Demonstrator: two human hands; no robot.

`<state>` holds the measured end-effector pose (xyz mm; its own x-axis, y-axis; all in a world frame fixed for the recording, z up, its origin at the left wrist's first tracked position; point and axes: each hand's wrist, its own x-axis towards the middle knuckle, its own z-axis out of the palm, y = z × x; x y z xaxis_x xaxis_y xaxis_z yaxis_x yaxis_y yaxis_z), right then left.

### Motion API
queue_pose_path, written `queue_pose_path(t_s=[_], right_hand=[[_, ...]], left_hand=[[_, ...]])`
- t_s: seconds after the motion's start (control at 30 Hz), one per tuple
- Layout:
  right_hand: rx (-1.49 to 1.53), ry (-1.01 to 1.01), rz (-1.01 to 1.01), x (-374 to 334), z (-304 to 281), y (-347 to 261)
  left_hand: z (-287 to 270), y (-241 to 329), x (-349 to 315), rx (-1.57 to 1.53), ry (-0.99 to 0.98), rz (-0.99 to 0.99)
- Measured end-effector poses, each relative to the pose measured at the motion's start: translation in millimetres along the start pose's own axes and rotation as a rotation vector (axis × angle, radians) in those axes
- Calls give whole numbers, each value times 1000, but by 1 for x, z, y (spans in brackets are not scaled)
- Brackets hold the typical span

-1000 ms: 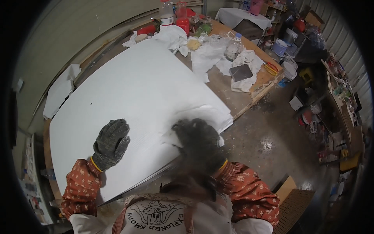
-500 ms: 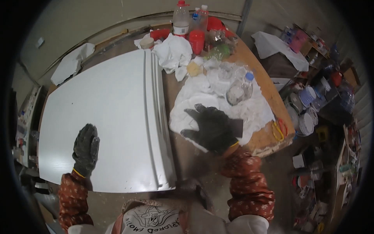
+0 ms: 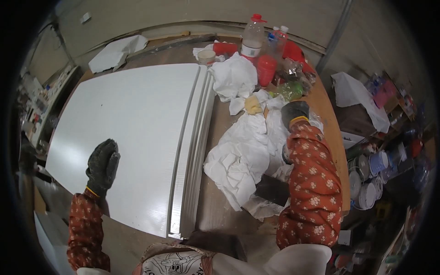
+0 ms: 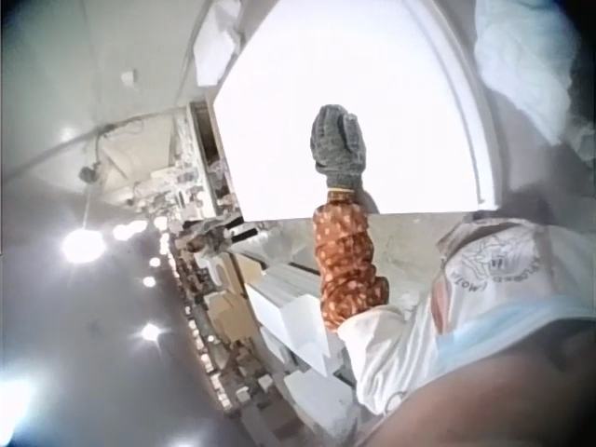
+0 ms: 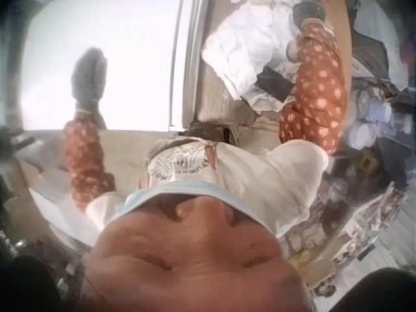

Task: The person wipes a white panel with a cloth, applies a substance from a tube to the corner, and rubs the edges and surface with a sanding block and a cloth.

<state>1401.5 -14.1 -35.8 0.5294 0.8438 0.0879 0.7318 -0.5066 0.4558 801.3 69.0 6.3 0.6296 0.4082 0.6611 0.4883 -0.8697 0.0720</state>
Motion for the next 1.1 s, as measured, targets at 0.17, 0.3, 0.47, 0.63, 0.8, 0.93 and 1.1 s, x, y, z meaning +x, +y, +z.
queue_pose_path(t_s=[0.17,0.3,0.47,0.63,0.8,0.93,1.1], right_hand=[[-38,205,-222,-22,-91,16],[472,224,-279,-80,-137,50],[1595,61,-256,-183,-134,31],[1059,475,-412,-259,-66,12],[2249,2,-91,-304,-49,27],[2769,198,-178,-313,-17,71],[1477,431,-153,-307,49,159]], left_hand=[[-17,-13,-8,-15,-7,-61],[-16,-19,-3,41,33,86],[-22,-16,-11,29,60,25],[-9,1,-24,92,23,-41],[-11,20,-24,194,6,-113],[6,65,9,279,-74,-138],[93,227,165,-279,-207,209]])
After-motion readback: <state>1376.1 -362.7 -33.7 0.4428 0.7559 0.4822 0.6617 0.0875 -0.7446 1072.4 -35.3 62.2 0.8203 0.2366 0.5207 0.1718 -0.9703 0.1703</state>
